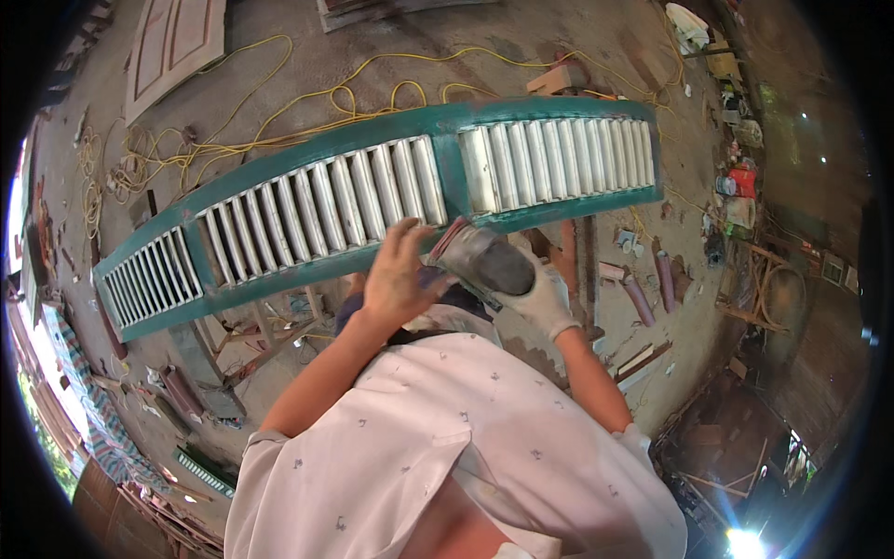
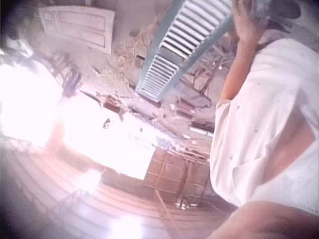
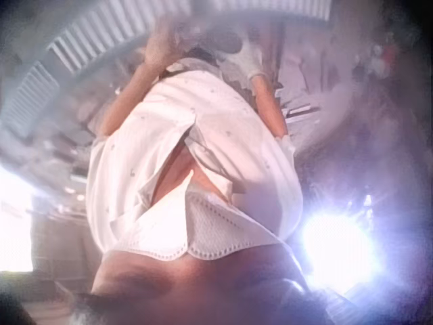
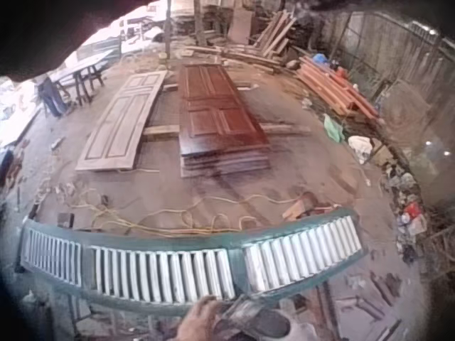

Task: The person sands a long green wooden slatted panel with a sanding block, moving it back and forth along the surface. The person repositions the panel and continues sanding different sections.

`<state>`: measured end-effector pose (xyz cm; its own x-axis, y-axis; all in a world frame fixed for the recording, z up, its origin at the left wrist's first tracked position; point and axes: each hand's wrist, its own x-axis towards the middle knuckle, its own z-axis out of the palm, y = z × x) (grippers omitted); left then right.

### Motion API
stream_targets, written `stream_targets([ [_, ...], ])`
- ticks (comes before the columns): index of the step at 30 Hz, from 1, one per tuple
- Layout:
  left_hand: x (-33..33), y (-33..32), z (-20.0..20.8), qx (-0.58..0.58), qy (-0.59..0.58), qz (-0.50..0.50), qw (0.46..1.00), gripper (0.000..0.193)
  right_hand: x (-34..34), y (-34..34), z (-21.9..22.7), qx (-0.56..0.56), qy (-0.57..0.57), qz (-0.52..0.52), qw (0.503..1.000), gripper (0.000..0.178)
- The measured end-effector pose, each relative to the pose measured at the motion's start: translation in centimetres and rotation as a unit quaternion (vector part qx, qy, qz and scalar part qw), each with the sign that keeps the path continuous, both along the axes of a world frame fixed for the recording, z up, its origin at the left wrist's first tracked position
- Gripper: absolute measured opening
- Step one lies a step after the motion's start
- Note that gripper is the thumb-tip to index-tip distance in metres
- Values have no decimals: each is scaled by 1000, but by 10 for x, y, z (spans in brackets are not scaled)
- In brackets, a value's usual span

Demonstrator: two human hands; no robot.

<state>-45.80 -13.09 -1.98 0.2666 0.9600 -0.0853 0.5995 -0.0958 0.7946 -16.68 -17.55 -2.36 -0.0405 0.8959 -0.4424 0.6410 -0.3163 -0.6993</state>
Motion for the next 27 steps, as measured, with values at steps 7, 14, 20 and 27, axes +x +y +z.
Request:
stream_targets([
  [7, -144, -111, -75, -116, 131, 163, 971, 61, -74, 5, -9, 37, -114, -179, 977, 81],
  [14, -178, -216, -131, -253, 193, 255, 913, 63, -94, 120, -25, 20, -119, -156, 980, 79],
  [20, -200, -259, -206, -424, 40, 407, 808, 58, -115, 158, -14, 7, -126, -155, 980, 79],
  [27, -169, -160, -109, 62, 213, 245, 944, 71, -88, 42, -18, 59, -149, -194, 968, 78],
])
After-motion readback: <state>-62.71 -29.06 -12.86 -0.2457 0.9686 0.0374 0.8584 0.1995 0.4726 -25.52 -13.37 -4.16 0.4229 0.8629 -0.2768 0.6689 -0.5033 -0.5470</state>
